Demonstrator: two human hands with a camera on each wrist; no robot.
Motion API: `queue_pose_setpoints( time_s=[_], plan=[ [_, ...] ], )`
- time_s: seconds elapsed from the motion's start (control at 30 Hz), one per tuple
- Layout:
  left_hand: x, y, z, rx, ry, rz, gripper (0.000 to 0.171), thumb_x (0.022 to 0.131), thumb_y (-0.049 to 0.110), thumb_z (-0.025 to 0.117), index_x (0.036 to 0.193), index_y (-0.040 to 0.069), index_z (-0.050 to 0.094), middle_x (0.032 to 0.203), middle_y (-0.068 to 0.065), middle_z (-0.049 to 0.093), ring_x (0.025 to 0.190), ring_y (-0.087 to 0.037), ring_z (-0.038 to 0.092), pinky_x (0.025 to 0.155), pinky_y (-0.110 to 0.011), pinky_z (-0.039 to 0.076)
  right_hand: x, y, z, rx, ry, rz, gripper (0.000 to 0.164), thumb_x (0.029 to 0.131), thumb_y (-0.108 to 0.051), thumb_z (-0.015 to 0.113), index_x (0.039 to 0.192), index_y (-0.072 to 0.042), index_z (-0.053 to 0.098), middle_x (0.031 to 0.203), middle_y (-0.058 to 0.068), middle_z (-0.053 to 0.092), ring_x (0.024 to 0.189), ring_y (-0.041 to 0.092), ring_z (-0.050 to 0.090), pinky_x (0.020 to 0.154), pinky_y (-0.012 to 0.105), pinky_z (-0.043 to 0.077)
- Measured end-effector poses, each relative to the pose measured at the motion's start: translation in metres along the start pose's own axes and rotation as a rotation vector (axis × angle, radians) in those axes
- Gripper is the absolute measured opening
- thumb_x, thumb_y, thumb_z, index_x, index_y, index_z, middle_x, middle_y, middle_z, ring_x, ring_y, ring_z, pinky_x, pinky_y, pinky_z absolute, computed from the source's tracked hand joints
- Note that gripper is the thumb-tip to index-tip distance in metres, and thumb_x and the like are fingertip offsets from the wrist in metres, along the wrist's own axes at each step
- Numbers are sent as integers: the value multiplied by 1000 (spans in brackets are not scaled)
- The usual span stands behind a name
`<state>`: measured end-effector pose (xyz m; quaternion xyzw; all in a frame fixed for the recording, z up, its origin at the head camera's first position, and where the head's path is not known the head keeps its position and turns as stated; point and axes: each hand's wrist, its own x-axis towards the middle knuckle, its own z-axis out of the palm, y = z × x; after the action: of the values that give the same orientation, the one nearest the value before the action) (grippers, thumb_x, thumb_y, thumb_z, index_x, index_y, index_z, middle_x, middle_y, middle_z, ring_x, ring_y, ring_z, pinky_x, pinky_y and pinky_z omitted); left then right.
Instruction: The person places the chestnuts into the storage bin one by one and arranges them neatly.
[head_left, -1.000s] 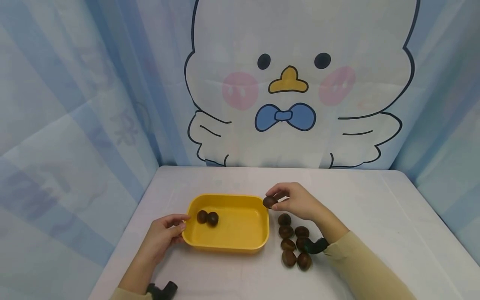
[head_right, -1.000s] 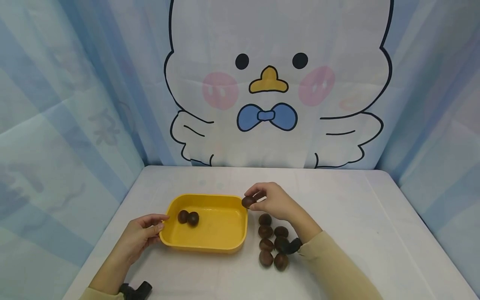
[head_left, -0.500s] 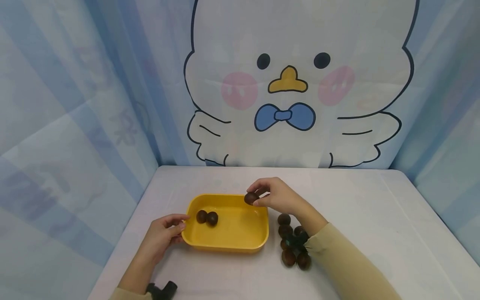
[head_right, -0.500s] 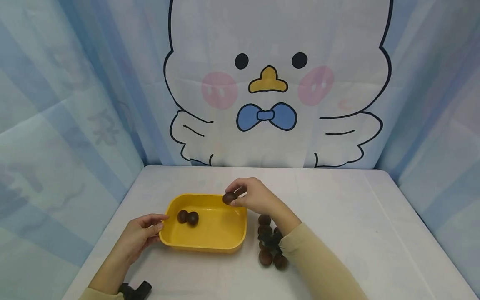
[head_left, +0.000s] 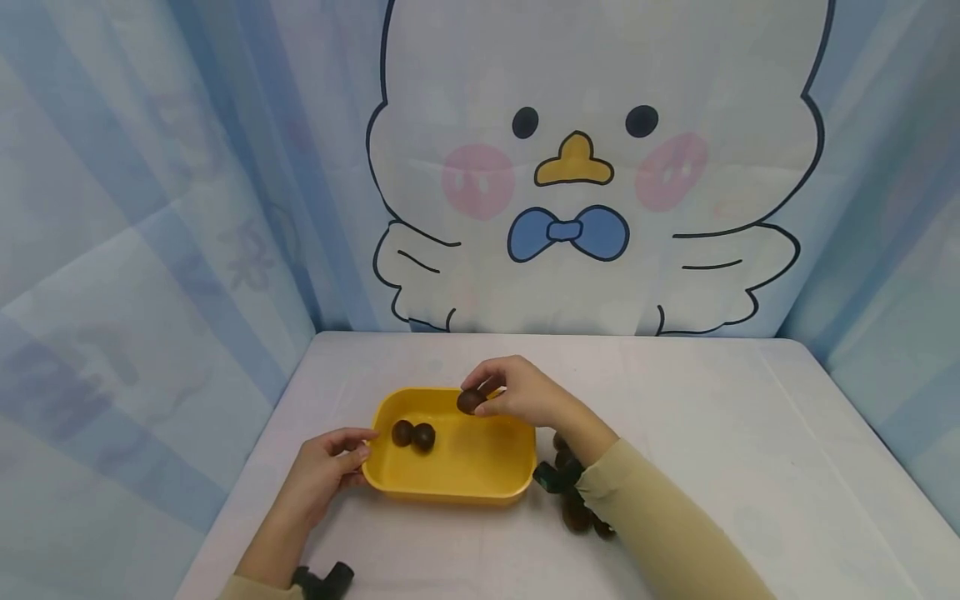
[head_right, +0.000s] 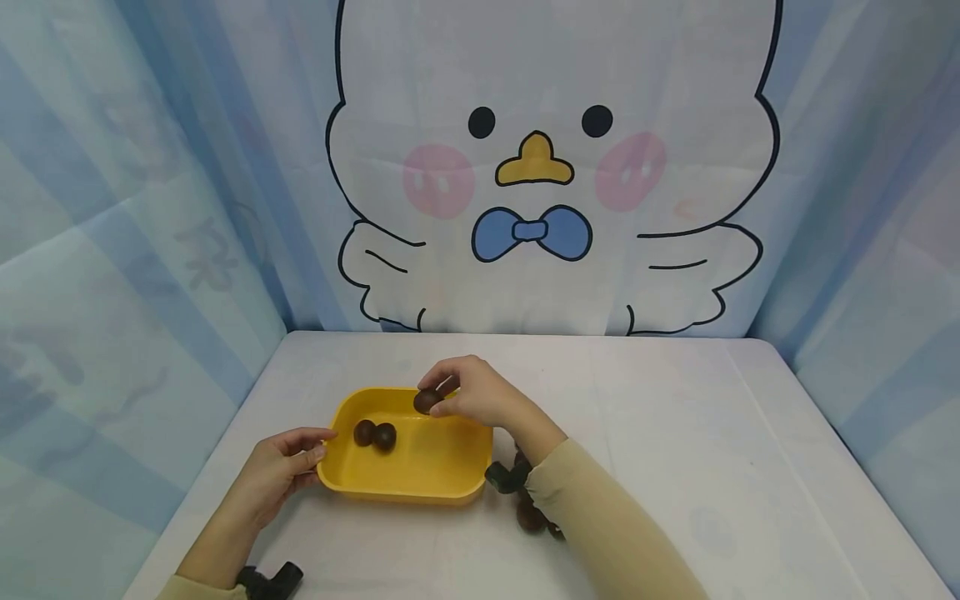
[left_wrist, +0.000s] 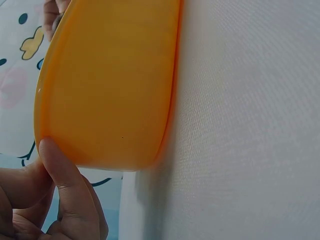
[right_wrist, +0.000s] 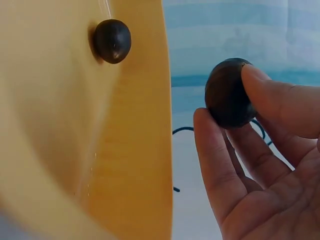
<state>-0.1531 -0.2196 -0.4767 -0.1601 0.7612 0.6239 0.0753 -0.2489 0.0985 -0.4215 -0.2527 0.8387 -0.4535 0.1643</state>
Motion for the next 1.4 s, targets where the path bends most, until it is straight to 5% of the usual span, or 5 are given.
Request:
queue_pose_setpoints(
  time_s=[0.63, 0.93, 1.4],
  plan=[
    [2, 1, 2, 6, -5, -5, 30, 103, 2, 67, 133, 0, 73, 105, -8, 66, 79, -20, 65, 67, -26, 63, 26, -7, 25, -56, -129, 23, 31, 90, 1, 84, 111, -20, 80, 113, -4, 78, 106, 17, 72, 103, 39, 63],
    [0, 1, 2, 8, -3, -17, 30, 103, 3, 68, 132, 1, 74, 108, -8, 66, 79, -20, 65, 68, -26, 63, 32, -5, 35, -60, -172, 45, 30, 86, 4, 85, 108, -17, 80, 106, -1, 78, 95, 16, 73, 82, 32, 66],
    [-2, 1, 2, 0, 9, -30, 29, 103, 4, 69, 132, 3, 75, 109, -8, 66, 80, -20, 65, 70, -25, 64, 35, -4, 42, -245, -223, 35, 28, 85, 0, 88, 104, -18, 80, 99, -5, 76, 91, 14, 66, 82, 25, 61]
  ],
)
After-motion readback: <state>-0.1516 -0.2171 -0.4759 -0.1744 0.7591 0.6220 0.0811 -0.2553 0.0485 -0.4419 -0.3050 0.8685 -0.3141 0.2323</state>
